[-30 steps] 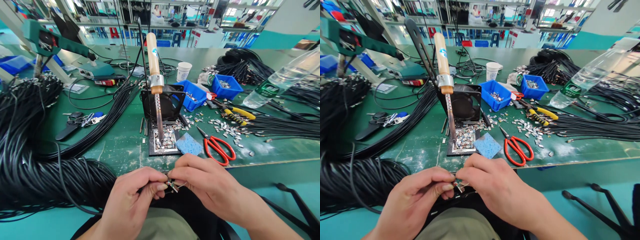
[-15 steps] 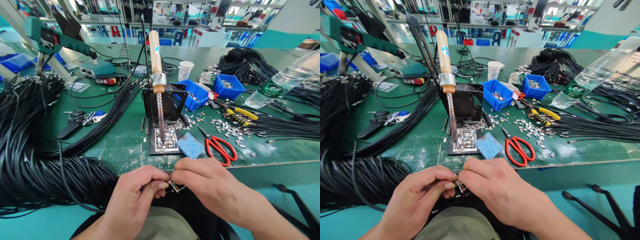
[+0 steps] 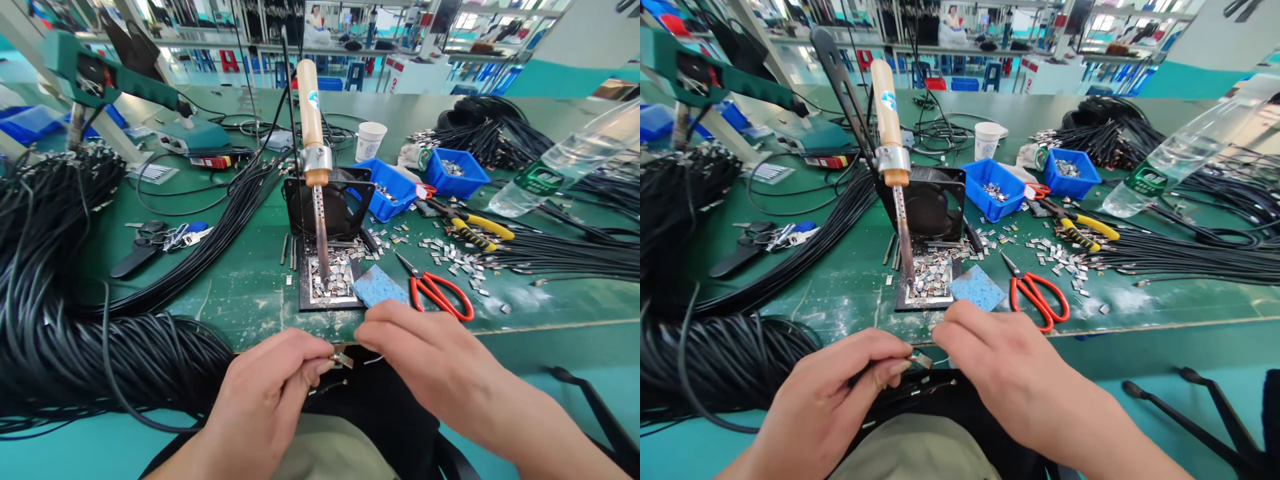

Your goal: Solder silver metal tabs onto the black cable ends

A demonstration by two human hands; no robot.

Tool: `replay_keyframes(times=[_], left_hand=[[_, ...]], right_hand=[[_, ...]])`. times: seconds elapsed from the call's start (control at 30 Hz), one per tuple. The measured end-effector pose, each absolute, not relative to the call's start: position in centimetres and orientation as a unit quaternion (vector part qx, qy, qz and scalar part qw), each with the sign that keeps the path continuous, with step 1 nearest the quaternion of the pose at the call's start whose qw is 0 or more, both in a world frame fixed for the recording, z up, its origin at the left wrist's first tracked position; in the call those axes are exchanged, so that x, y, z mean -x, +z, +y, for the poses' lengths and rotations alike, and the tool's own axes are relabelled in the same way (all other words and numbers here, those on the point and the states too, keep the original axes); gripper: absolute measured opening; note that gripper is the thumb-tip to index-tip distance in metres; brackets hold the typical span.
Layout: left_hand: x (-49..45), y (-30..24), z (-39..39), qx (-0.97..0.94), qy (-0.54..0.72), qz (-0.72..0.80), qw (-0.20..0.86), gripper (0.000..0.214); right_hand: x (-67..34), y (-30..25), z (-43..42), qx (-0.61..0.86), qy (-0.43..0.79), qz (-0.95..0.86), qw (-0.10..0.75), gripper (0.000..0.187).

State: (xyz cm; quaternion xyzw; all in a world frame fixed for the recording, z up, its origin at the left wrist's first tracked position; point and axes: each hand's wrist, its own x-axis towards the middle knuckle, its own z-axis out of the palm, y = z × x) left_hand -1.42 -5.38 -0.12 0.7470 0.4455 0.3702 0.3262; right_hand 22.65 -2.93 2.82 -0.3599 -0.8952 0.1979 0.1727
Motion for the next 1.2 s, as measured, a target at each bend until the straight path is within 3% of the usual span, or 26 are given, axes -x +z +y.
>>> replay_keyframes(times=[0.1,0.17,0.4,0.63,1.2], left_hand=[[1.5,-0.1,-5.4,-0.713,0.388,0.470,0.346,0.018],[1.4,-0.2,-5.6,-0.688,0.397,0.484,0.368,0.017],[1.1,-0.4,-5.7,-0.551,0.403,0.516,0.517,0.010],[1.2,-0.4,-4.7,-0.432,0.346,0.466,0.690,0.012],[1.4,0.4,-3.4,-0.474,0.275,0.474,0.689,0.016]], right_hand=[[-22.3,2.1,-3.6,0.447,0.288,-0.808,0.254,0.020],[-21.5,1.7,-4.0,0.489,0.360,-0.749,0.263,0.014],[-19.4,0.6,-4.5,0.510,0.525,-0.621,0.281,0.017],[-19.9,0.8,-4.3,0.509,0.495,-0.643,0.289,0.014],[-20.1,1.3,-3.8,0.475,0.447,-0.698,0.296,0.017]])
